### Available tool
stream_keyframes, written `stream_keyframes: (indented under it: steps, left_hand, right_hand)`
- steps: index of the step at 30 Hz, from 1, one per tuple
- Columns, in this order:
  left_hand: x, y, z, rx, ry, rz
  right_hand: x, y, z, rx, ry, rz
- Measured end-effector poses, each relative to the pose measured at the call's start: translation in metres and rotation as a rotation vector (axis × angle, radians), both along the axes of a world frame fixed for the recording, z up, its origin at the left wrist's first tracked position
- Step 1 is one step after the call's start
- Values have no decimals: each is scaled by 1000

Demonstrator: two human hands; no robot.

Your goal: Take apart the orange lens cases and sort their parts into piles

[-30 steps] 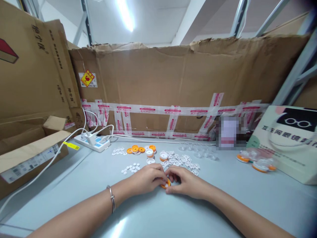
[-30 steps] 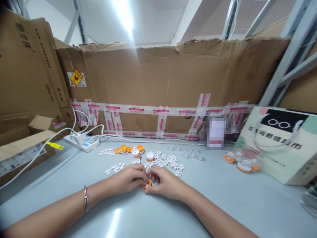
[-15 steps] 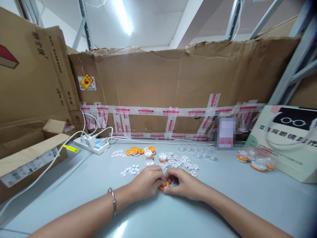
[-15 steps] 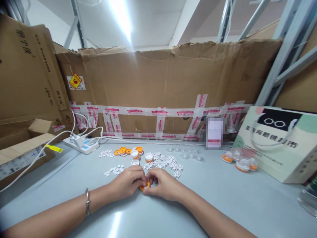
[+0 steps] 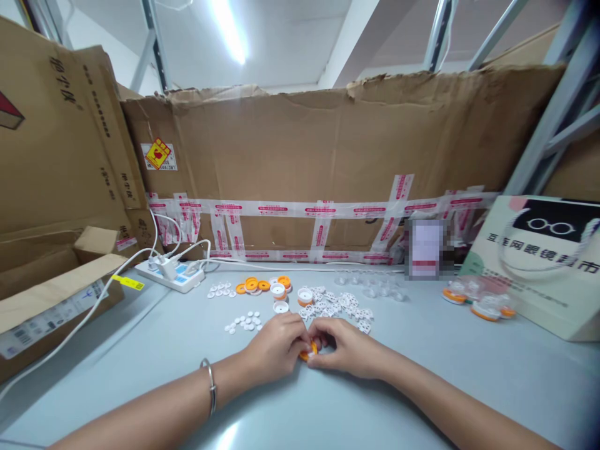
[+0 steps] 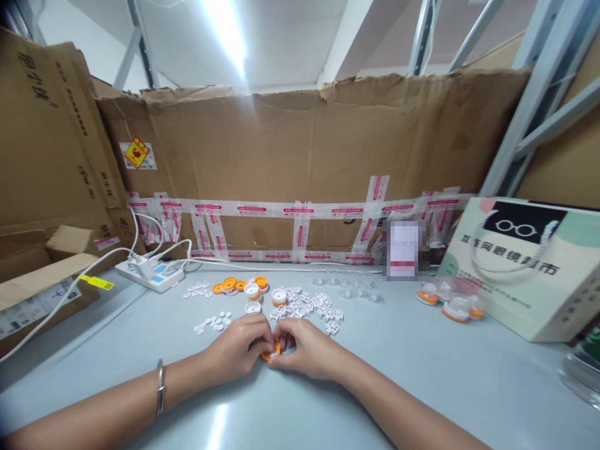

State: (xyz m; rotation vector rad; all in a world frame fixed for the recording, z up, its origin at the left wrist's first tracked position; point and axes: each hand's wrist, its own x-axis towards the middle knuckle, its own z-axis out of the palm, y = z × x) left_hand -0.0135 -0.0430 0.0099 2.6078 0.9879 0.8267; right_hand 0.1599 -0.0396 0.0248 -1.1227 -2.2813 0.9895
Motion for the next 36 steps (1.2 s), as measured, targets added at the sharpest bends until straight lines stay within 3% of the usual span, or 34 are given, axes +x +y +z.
stream_keyframes:
  steps: [3,8,13,24,30,36]
  left_hand:
    - [-2,1,4,1,35,-19]
    - [-9,6,14,-78,114,-187]
    - [-10,11,19,-42,157,-233]
    - [-11,14,11,501,441,-257]
    - [-15,13,16,596,539,-292]
    - [-13,14,11,578,475,-277]
  right_hand:
    - [0,1,-1,-31,15,-16]
    - [-1,5,-5,-92,55,-23]
    - [-2,7,-8,-145,78,-36]
    - [-2,6,-5,-116,99,59]
    - [0,6,-5,-111,103,52]
    - [0,6,-6,-117,100,39]
